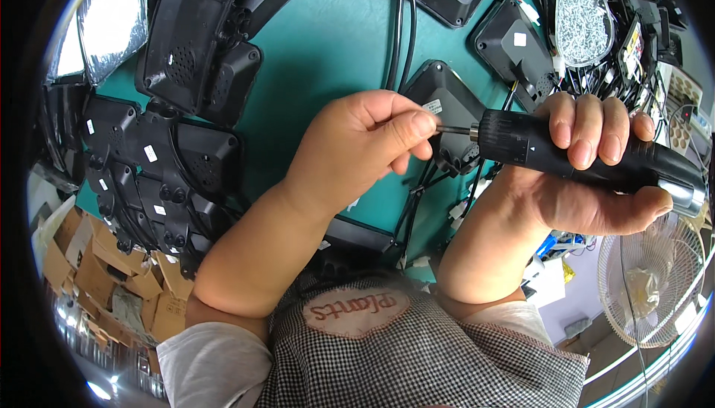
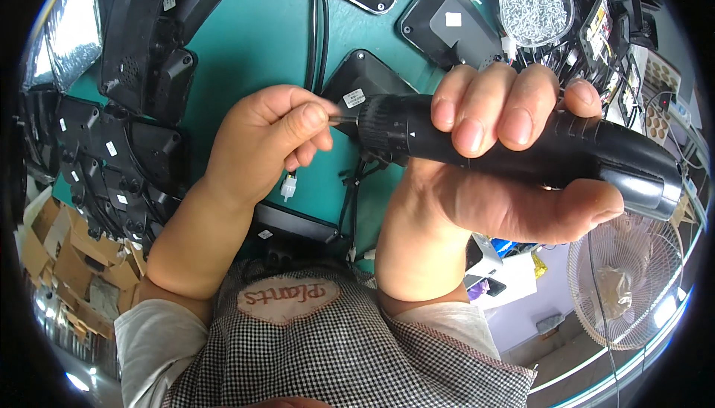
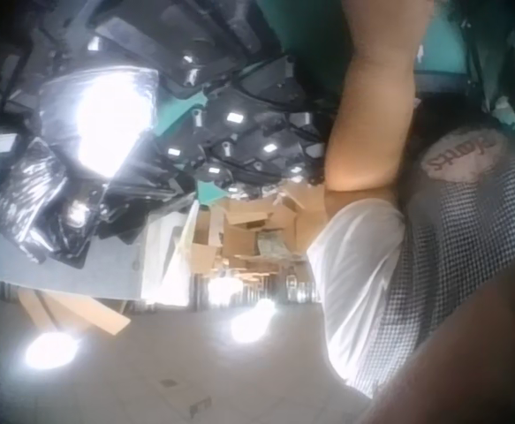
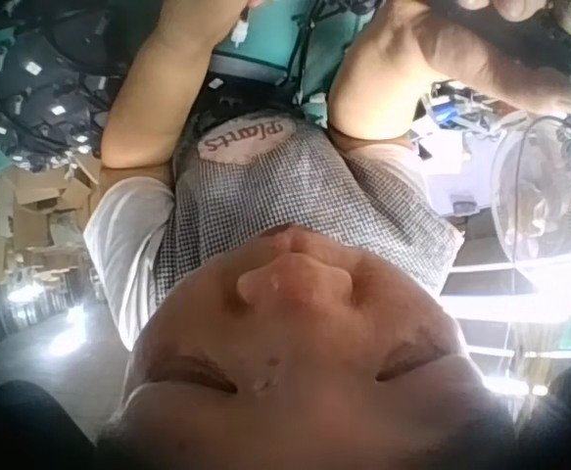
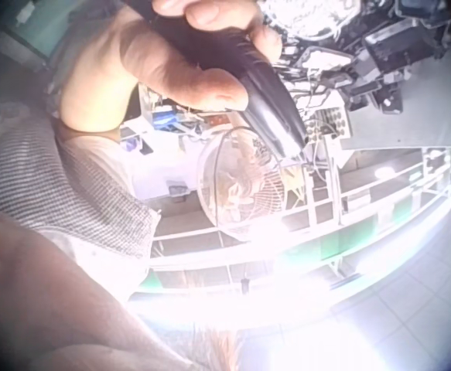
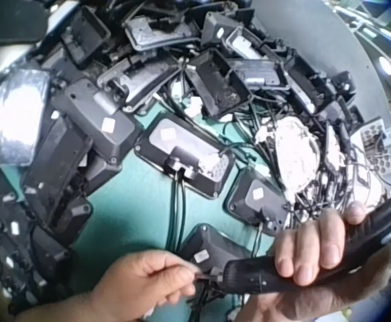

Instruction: The person uses a power screwdriver to fasten screws into small black electronic devices on a green workbench. They pick up screws from a container, align them with the screwdriver, and drive them into the devices one by one, then move the finished units aside.

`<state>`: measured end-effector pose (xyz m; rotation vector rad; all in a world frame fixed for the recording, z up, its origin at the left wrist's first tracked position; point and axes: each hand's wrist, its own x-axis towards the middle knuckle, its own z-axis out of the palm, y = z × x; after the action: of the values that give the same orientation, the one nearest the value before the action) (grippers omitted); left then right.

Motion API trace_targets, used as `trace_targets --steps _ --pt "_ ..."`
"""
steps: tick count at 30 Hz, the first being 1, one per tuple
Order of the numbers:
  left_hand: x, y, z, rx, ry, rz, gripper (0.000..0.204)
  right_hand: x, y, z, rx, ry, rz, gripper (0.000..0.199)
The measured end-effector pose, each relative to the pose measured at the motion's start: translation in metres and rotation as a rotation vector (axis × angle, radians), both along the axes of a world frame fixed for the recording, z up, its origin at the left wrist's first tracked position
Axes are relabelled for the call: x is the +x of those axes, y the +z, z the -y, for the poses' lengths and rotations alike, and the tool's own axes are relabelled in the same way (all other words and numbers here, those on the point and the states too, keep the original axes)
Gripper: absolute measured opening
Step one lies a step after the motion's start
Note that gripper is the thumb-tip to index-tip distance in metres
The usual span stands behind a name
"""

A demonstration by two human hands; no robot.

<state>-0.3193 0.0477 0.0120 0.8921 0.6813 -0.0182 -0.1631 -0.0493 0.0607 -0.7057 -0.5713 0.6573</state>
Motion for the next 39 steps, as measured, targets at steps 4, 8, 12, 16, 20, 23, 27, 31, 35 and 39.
trace_targets --steps 4,8,12,16,20,23,27,31,35,39 --pt "-0.01 -0.007 -0.001 0.305 0.05 -0.144 0.027 -0.01 -0.008 -0.001 -0.049 -0.084 0.182 0.056" --pt "-0.028 -0.02 0.025 0.941 -0.157 -0.041 0.025 -0.031 -0.021 0.002 -0.081 -0.152 0.329 0.061" --pt "-0.03 -0.019 0.039 1.265 -0.436 -0.063 0.034 -0.048 -0.031 0.003 -0.11 -0.175 0.451 0.06" --pt "-0.03 -0.034 0.041 1.435 -0.43 -0.009 0.044 -0.053 -0.04 0.005 -0.128 -0.199 0.485 0.059" --pt "-0.03 -0.037 0.043 1.418 -0.416 -0.01 0.044 -0.055 -0.045 0.004 -0.126 -0.219 0.499 0.059" --pt "-0.03 -0.035 0.04 1.391 -0.412 -0.01 0.044 -0.056 -0.045 0.004 -0.12 -0.219 0.498 0.059" --pt "-0.03 -0.037 0.038 1.291 -0.355 0.026 0.038 -0.057 -0.036 0.005 -0.112 -0.183 0.396 0.06" --pt "-0.03 -0.037 0.039 0.589 -0.045 0.046 0.019 -0.049 -0.021 0.01 -0.169 -0.201 0.386 0.058" --pt "-0.028 -0.022 0.011 -0.303 -0.001 -0.058 0.03 -0.04 -0.012 0.014 -0.139 -0.203 0.3 0.058" --pt "-0.023 -0.021 0.012 -0.406 0.092 0.008 0.028 -0.037 -0.009 0.013 -0.124 -0.171 0.242 0.057"
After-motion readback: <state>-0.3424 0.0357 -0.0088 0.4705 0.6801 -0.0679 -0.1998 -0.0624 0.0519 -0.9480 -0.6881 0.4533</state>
